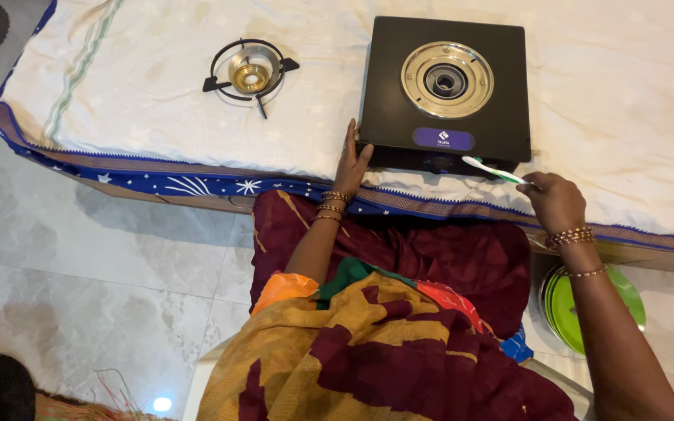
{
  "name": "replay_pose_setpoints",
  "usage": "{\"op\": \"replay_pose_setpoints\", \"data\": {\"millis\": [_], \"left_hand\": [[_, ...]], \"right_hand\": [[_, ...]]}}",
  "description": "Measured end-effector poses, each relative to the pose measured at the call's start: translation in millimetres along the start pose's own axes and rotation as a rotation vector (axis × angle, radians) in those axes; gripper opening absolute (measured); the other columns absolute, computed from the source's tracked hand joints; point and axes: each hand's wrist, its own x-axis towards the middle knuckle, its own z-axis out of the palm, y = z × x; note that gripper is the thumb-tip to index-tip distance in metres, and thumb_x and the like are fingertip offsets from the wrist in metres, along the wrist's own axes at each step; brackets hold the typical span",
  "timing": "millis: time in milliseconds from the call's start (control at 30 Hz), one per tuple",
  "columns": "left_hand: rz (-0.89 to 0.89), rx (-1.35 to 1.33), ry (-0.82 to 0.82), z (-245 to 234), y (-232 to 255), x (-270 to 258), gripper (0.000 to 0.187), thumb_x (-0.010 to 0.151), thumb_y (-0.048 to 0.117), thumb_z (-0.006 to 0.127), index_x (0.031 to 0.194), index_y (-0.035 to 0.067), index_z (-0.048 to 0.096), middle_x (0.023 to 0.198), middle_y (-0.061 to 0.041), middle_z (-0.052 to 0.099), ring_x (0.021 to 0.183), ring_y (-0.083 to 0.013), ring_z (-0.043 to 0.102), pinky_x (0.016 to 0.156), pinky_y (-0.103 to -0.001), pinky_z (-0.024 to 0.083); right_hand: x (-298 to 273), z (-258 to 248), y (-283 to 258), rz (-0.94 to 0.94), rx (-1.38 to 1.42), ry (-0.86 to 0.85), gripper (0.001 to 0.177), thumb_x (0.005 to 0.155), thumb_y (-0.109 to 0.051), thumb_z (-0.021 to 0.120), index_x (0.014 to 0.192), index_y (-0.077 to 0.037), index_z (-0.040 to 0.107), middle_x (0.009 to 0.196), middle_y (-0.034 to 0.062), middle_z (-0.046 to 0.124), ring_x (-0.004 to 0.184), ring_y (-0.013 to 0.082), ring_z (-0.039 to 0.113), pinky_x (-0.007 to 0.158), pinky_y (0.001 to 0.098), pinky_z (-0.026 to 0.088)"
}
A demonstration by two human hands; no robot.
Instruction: The person cleans a portable gas stove using a toothbrush. They scrub the underside and sides of the stove, then flip it over to clean the top surface and burner area.
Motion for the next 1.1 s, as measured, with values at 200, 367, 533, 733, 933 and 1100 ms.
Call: {"op": "replay_pose_setpoints", "data": {"millis": [200, 367, 533, 733, 933, 1100], "left_hand": [[0.006, 0.023, 0.042, 6.6, -5.2, -35.8, 0.087, 0.100, 0.034, 0.065, 0.165, 0.008, 0.013, 0.161, -0.025, 0.036, 0.150, -0.0373, 0.038, 0.121, -0.046, 0.035], [0.149, 0.293, 0.072, 7.5, -7.9, -77.4, 0.082, 0.097, 0.025, 0.071, 0.163, 0.008, 0.025, 0.159, -0.020, 0.045, 0.141, -0.0307, 0.052, 0.120, -0.047, 0.037], [0.077, -0.043, 0.047, 3.0, 10.3, -80.4, 0.083, 0.099, 0.021, 0.067, 0.165, 0.008, 0.018, 0.168, -0.016, 0.031, 0.152, -0.0296, 0.040, 0.121, -0.044, 0.038], [-0.049, -0.621, 0.134, 13.9, 18.0, -68.7, 0.084, 0.103, 0.029, 0.060, 0.167, 0.011, 0.010, 0.176, -0.010, 0.012, 0.163, -0.0270, 0.012, 0.127, -0.044, 0.021], [-0.172, -0.739, 0.050, 11.2, 1.7, -59.9, 0.081, 0.103, 0.035, 0.056, 0.167, 0.009, 0.013, 0.175, -0.011, 0.011, 0.160, -0.0271, 0.015, 0.128, -0.042, 0.018], [-0.192, -0.805, 0.049, 12.8, -5.9, -55.4, 0.078, 0.104, 0.032, 0.056, 0.166, 0.008, 0.015, 0.174, -0.012, 0.013, 0.159, -0.0262, 0.018, 0.127, -0.042, 0.019]], "right_hand": [[-2.8, 40.0, -1.3, -0.110, 0.010, -0.049, 0.022, 0.093, -0.034, 0.073, 0.104, -0.016, 0.079, 0.093, 0.0115, 0.072, 0.086, 0.0327, 0.068, 0.075, 0.0454, 0.054], [-3.2, 27.8, -2.7, -0.157, -0.077, -0.006, 0.018, 0.097, -0.031, 0.071, 0.106, -0.017, 0.078, 0.094, 0.0092, 0.070, 0.087, 0.0313, 0.068, 0.074, 0.0448, 0.053], [0.2, 7.7, 2.6, -0.076, 0.034, 0.044, 0.023, 0.096, -0.035, 0.072, 0.108, -0.016, 0.078, 0.096, 0.0086, 0.070, 0.087, 0.0319, 0.068, 0.074, 0.0440, 0.053], [-11.0, 28.4, -9.3, -0.102, -0.026, -0.009, 0.020, 0.097, -0.032, 0.072, 0.109, -0.016, 0.077, 0.094, 0.0094, 0.069, 0.085, 0.0332, 0.067, 0.073, 0.0446, 0.052], [-20.1, 26.1, -52.0, -0.234, -0.054, 0.039, 0.021, 0.099, -0.024, 0.069, 0.116, -0.013, 0.073, 0.097, 0.0098, 0.068, 0.086, 0.0329, 0.067, 0.072, 0.0441, 0.053], [-19.2, 38.1, -106.8, -0.250, -0.024, 0.066, 0.017, 0.098, -0.023, 0.070, 0.112, -0.013, 0.072, 0.098, 0.0100, 0.068, 0.087, 0.0334, 0.067, 0.070, 0.0442, 0.053]]}}
